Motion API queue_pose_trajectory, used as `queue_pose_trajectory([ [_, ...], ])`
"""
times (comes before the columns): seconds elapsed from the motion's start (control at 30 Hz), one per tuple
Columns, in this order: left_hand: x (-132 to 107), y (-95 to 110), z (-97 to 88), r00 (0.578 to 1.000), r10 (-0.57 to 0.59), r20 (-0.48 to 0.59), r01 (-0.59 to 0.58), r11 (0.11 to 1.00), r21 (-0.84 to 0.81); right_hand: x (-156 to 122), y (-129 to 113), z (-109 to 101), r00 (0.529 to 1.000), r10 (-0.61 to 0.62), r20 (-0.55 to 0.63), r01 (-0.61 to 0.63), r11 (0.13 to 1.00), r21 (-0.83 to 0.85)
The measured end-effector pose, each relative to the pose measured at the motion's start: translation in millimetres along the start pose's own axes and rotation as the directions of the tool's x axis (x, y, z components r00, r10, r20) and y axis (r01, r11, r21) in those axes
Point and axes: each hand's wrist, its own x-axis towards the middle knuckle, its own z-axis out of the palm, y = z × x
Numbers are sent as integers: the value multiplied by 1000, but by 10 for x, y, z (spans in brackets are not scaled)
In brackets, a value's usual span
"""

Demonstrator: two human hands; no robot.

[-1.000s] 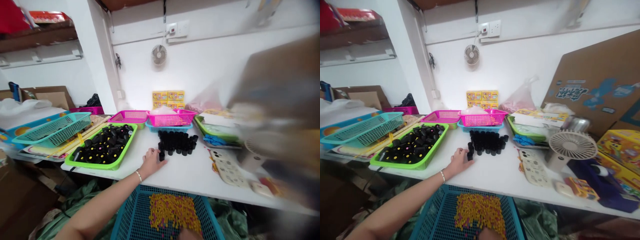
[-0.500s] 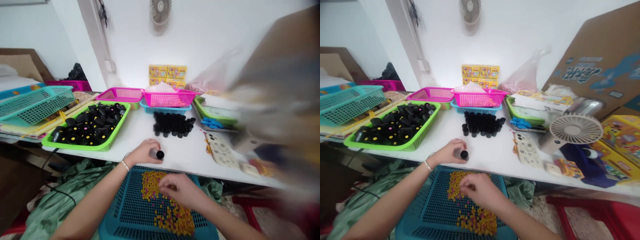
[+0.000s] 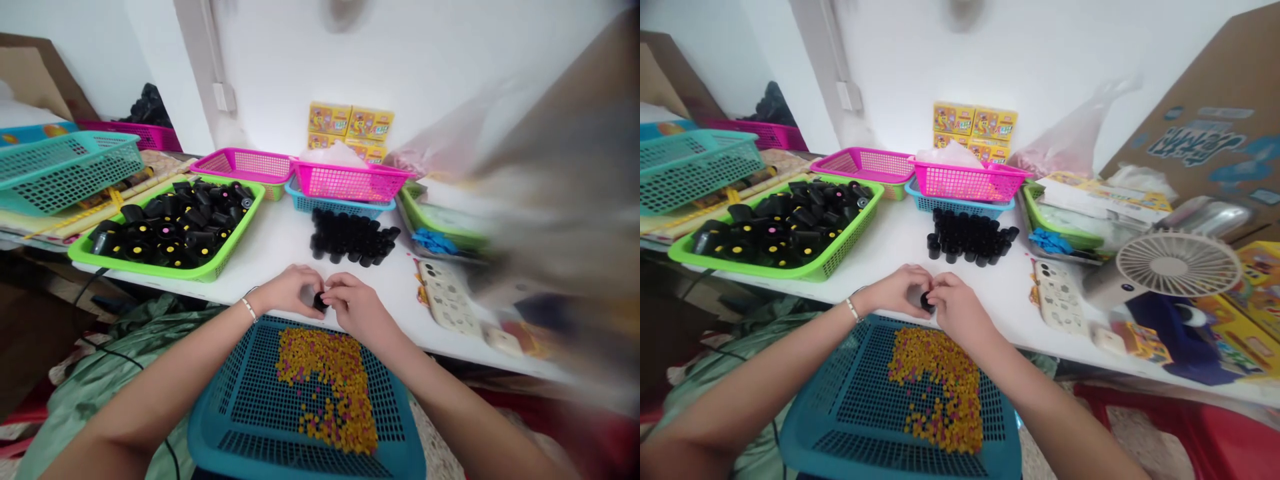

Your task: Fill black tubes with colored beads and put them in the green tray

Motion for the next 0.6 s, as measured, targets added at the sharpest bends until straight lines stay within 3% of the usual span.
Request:
queue_pose_trajectory([
  [0.13, -8, -3, 8, 1000, -1, -4, 1, 1000, 4, 67, -4, 35, 993, 116, 25, -116, 993, 23],
  [0.23, -5, -13, 9, 1000, -9, -6, 9, 1000, 13, 180, 15, 2, 951, 287, 117, -302, 942, 146],
  [0.33, 4, -19, 5, 1000, -3, -5, 3, 1000, 7, 288, 56, -91, 816, 432, 385, -564, 744, 360],
  [0.43, 10, -28, 3, 1000, 9, 3, -9, 1000, -12, 305, 122, -159, 646, 452, 615, -755, 494, 431],
  [0.5, 12, -41, 7, 1000, 9, -3, -9, 1000, -15, 266, 164, -155, 590, 466, 660, -806, 380, 453],
  [0.6, 14, -65, 18, 1000, 5, -15, -5, 1000, -10, 207, 191, -104, 575, 493, 654, -816, 277, 508],
])
